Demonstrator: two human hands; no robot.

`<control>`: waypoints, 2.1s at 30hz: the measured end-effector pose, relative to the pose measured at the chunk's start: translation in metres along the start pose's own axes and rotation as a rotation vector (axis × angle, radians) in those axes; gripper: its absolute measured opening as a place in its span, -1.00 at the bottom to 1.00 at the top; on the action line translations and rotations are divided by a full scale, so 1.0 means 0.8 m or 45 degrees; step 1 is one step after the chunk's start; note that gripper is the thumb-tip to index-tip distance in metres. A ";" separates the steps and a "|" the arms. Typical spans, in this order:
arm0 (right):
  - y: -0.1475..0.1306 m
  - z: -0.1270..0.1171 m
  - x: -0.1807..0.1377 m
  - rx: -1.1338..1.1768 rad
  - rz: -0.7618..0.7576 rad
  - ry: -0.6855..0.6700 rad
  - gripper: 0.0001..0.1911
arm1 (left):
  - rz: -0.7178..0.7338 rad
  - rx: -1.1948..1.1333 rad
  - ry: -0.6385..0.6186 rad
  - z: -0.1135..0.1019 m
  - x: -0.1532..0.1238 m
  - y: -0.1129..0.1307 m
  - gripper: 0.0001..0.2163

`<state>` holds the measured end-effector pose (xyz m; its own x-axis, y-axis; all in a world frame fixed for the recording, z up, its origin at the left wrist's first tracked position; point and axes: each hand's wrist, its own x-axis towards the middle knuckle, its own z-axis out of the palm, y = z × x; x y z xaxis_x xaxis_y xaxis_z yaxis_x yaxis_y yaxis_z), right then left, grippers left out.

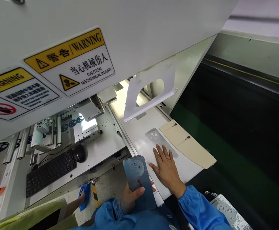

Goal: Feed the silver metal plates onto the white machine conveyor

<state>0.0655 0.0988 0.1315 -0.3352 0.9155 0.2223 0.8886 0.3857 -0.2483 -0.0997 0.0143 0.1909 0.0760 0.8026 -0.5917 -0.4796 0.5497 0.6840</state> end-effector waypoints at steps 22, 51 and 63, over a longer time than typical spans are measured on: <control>0.005 0.005 0.018 -0.050 0.030 0.013 -0.29 | -0.029 -0.016 -0.085 -0.005 0.013 0.017 -0.62; 0.005 0.002 0.077 -0.193 0.182 -0.022 -0.56 | -0.057 0.001 -0.118 -0.011 0.020 0.024 -0.56; -0.016 -0.003 0.128 -0.214 0.230 -0.250 -0.44 | 0.035 -0.239 -0.003 0.006 0.054 0.023 -0.51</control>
<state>0.0206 0.1871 0.1599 -0.2070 0.9783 -0.0015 0.9730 0.2057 -0.1042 -0.1011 0.0606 0.1800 0.0621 0.8174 -0.5727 -0.6360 0.4747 0.6085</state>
